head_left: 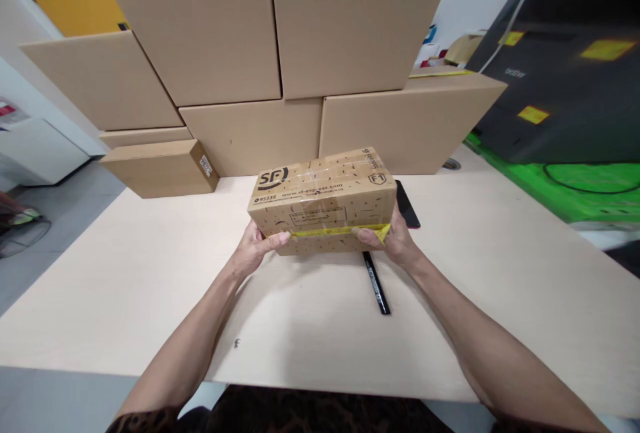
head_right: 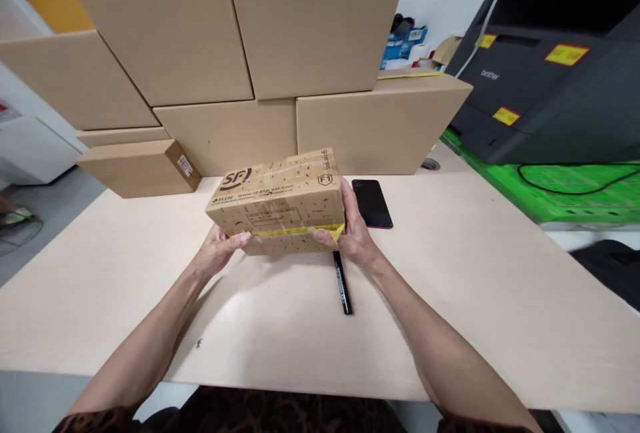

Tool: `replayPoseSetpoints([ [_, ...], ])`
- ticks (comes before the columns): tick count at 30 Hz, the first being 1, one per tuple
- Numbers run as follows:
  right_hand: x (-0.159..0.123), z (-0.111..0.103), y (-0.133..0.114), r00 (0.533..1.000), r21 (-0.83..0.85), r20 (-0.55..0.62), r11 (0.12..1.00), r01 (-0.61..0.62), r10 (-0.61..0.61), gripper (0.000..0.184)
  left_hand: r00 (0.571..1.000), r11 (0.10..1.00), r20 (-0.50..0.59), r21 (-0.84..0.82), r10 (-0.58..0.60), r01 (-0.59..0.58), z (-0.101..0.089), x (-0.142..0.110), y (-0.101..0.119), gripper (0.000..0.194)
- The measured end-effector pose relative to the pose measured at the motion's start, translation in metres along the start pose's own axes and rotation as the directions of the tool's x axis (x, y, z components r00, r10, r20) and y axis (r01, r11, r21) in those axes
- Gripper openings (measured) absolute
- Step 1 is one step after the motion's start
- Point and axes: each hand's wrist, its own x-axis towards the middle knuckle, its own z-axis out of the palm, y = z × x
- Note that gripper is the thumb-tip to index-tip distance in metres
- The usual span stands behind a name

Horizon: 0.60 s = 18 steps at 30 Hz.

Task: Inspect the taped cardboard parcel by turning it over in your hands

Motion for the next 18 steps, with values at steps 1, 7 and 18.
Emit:
replayPoseSetpoints([
  [1, 0.000, 0.000, -0.001, 0.999, -0.019, -0.008, 0.999, 0.033, -0.033, 0.105, 1.000, 1.000, 0.007, 0.006, 0.011, -0.011, -0.001, 0.000, 0.001, 0.095],
  [7, -0.001, 0.001, 0.003, 0.999, -0.026, 0.034, 1.000, 0.005, -0.004, 0.104, 0.998, 0.997, -0.038, -0.061, 0.054, -0.056, -0.005, 0.001, 0.008, 0.104],
  [18, 0.002, 0.009, 0.002, 0.992, 0.221, 0.069, 0.969, -0.114, 0.101, 0.083, 0.961, 0.986, -0.276, -0.163, -0.009, -0.037, 0.006, 0.003, 0.005, 0.082],
])
